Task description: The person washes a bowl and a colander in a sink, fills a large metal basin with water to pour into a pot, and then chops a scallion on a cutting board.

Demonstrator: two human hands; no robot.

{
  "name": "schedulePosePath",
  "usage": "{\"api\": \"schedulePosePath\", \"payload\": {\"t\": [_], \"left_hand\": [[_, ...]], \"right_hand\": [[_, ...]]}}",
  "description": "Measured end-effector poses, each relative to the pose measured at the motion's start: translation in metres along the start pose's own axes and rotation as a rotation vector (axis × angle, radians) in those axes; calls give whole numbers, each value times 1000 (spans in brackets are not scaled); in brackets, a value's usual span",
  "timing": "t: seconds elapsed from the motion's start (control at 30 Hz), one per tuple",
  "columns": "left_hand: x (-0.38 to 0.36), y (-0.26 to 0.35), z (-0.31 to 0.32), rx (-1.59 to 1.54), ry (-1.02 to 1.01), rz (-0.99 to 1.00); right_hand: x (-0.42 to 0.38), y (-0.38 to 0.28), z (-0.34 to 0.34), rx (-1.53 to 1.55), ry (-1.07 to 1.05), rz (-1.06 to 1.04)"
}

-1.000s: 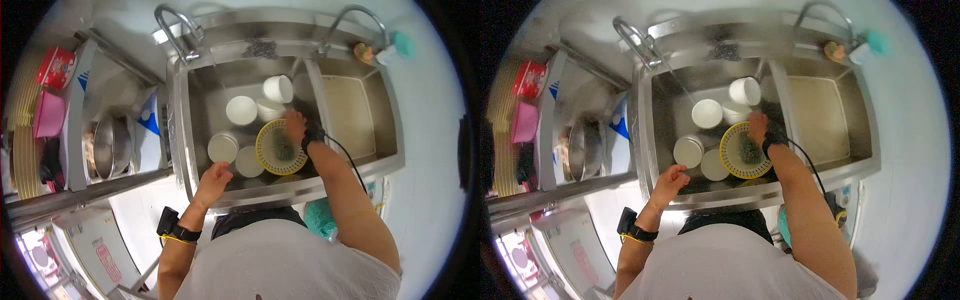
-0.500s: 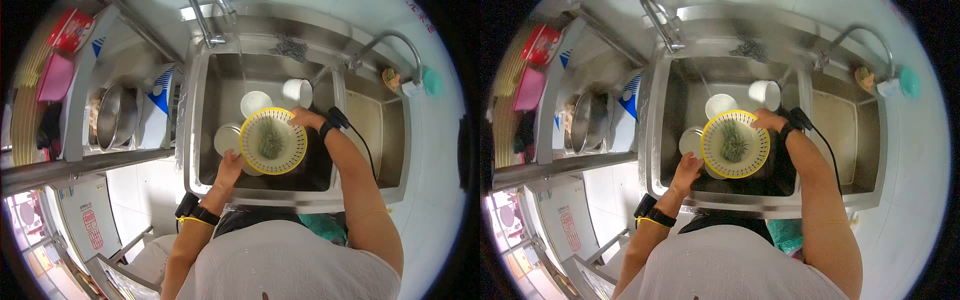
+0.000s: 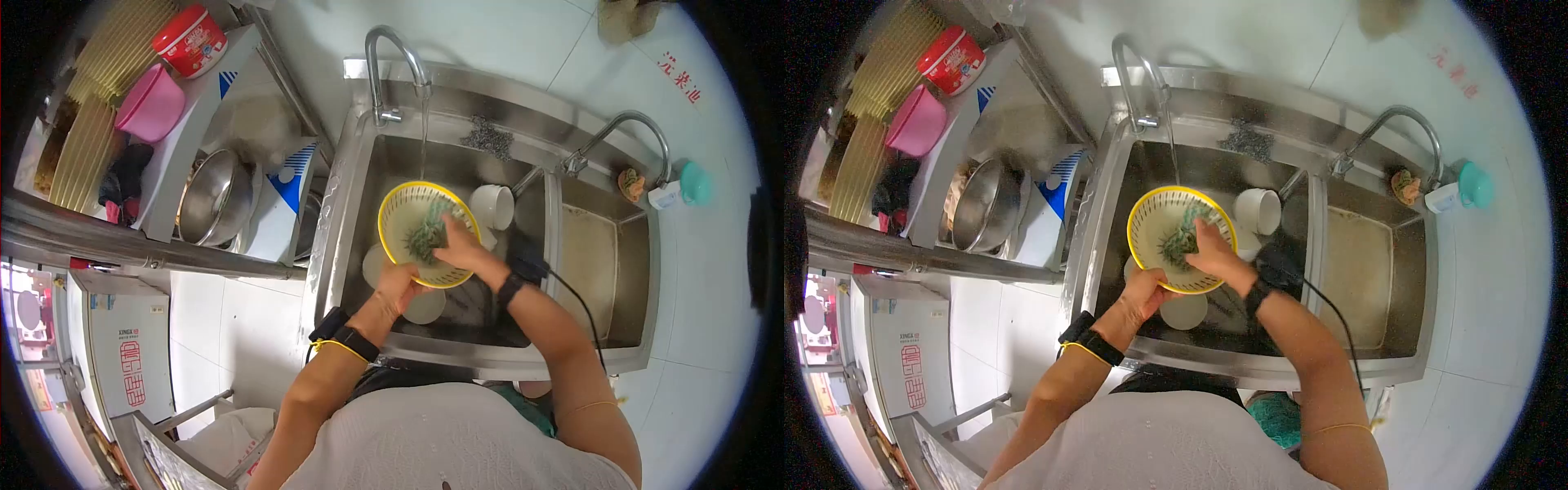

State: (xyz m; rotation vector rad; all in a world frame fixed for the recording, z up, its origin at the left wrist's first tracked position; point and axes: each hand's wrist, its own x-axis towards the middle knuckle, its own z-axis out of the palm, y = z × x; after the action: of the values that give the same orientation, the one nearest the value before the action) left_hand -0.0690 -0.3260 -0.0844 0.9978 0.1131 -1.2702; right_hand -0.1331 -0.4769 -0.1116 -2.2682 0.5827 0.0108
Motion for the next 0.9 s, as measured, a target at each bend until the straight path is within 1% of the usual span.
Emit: {"api": "schedulePosePath", "payload": {"t": [0.07, 0.1, 0.13, 0.17, 0.2, 0.27, 0.3, 0.33, 0.37, 0.4, 0.47, 0.5, 0.53, 0.57, 0.6, 0.63, 0.67, 0.7, 0.73, 0.77, 0.83, 0.87, 0.9], "left_hand": [[-3, -3, 5, -3, -12, -2], [-5, -3, 10, -29, 5, -50], [-7, -4, 12, -54, 22, -98], [-6, -6, 10, -52, 19, -96], [-3, -7, 7, -20, -22, -131], [2, -9, 0, 12, -66, -165], [4, -7, -3, 9, -80, -207], [4, -4, -5, 3, -93, -247], [3, -2, -8, -2, -92, -245], [2, 2, -12, -23, -102, -272], [-1, 6, -10, -43, -113, -300], [-6, 9, -4, 49, -135, -226], [-11, 10, 1, 142, -158, -155], [-13, 10, 4, 146, -160, -161], [-14, 10, 7, 197, -130, -139], [-15, 9, 10, 247, -99, -117], [-17, 9, 12, 250, -101, -130], [-19, 11, 12, 285, -101, -86], [-21, 12, 12, 321, -100, -37], [-22, 12, 12, 327, -100, -40], [-25, 11, 8, 335, -100, 69], [-24, 8, 4, 335, -96, 73], [-20, 3, -3, 396, -44, 171]], "right_hand": [[14, 3, 15, -59, 16, 170], [21, 6, 21, -60, 21, 167], [28, 6, 25, 111, 145, 182], [34, 8, 29, 283, 268, 196], [37, 5, 28, 281, 272, 195], [41, -1, 26, 335, 136, -126], [38, -6, 24, 332, 136, -128], [32, -15, 20, 275, -32, -247], [24, -22, 15, 218, -202, -362], [19, -29, 11, 216, -205, -362], [10, -42, 0, 103, -197, -573], [9, -48, -6, 104, -197, -572], [11, -54, -15, -131, -96, -675], [13, -60, -24, -369, 8, -767], [17, -72, -34, -471, 61, -816], [25, -69, -39, -469, 65, -806], [33, -65, -43, -529, 15, -674], [39, -62, -46, -584, -36, -542], [44, -58, -55, -554, -64, -350], [47, -53, -65, -523, -90, -162], [47, -26, -73, -391, 11, -40], [45, -12, -74, -299, 23, 69], [44, 3, -75, -208, 33, 177]]}}
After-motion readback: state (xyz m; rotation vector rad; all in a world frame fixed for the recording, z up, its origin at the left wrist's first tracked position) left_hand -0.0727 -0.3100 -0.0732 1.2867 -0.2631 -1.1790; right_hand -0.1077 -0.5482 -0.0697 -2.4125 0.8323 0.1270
